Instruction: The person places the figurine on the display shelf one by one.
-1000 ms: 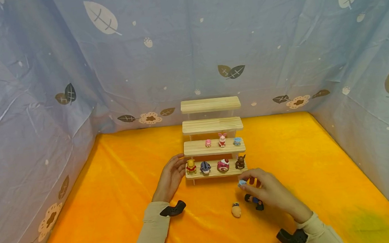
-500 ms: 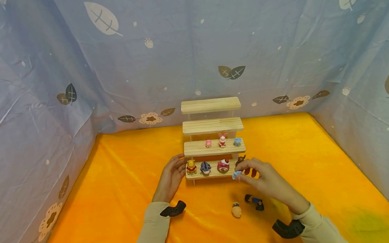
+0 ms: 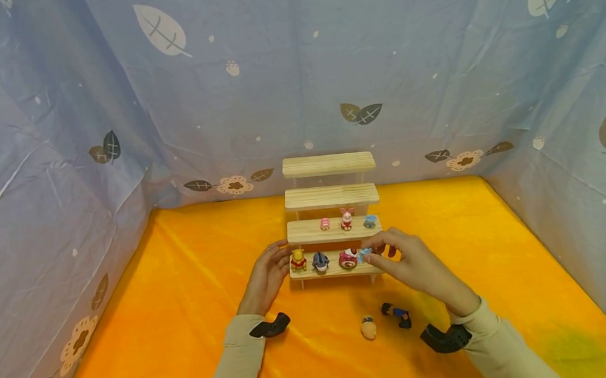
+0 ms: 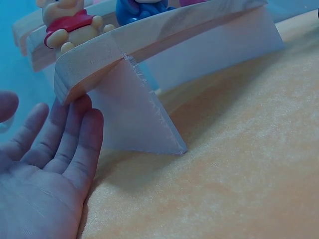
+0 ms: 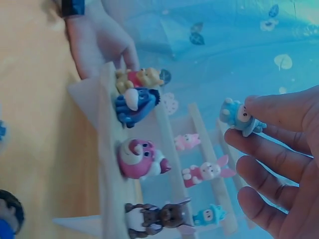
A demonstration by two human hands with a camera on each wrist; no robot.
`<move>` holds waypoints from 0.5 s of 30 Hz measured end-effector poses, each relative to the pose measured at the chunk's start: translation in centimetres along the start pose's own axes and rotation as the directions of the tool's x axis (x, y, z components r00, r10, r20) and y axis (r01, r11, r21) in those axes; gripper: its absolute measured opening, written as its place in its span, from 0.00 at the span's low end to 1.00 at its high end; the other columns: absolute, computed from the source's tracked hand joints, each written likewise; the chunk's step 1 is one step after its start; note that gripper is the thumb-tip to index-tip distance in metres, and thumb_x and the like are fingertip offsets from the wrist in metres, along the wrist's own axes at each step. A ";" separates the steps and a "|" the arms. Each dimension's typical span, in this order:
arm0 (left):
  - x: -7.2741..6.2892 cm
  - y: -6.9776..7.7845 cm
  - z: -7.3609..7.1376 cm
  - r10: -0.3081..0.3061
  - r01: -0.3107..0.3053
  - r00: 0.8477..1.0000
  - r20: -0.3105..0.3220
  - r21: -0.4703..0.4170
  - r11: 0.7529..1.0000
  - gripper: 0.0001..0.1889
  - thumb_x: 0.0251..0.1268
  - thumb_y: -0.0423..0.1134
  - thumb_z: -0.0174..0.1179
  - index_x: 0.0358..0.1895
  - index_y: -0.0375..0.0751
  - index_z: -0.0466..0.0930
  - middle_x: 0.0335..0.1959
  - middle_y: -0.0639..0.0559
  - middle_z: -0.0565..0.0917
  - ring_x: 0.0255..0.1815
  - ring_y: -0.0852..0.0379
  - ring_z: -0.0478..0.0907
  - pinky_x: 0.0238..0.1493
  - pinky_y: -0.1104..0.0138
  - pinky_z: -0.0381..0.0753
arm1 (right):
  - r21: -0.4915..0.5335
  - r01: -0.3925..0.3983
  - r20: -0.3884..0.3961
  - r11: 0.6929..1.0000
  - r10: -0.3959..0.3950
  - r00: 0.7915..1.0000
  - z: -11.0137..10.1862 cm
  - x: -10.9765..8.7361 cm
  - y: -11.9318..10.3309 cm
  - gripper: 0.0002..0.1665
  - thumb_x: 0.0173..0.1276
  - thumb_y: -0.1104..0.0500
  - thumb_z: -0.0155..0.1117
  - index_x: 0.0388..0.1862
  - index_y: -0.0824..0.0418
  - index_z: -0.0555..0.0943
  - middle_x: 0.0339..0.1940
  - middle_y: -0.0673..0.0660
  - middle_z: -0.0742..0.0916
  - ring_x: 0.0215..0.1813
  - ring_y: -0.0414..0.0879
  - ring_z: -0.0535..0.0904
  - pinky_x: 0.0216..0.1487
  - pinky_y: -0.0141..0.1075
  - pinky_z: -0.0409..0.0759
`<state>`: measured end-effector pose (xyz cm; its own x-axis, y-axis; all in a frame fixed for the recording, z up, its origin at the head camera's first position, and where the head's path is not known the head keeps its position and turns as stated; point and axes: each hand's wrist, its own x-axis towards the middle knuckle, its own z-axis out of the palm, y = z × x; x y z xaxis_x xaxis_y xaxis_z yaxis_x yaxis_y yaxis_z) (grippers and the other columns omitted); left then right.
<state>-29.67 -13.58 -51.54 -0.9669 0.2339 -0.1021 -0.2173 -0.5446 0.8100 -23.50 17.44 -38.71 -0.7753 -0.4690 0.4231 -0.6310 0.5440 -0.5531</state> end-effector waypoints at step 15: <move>0.1 0.0 0.0 0.008 -0.007 1.000 -0.022 0.014 1.000 0.19 0.83 0.47 0.44 0.65 0.40 0.66 0.54 0.49 0.79 0.54 0.56 0.77 0.55 0.68 0.78 | -0.086 0.024 -0.010 0.996 -0.025 1.000 -1.7 3.3 -1.7 0.09 0.69 0.58 0.70 0.46 0.49 0.84 0.45 0.47 0.86 0.45 0.42 0.78 0.43 0.38 0.75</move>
<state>-29.78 -13.52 -51.57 -0.9713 0.2116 -0.1088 -0.2082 -0.5347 0.8190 -25.06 16.18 -35.17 -0.7595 -0.4751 0.4443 -0.6496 0.5904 -0.4791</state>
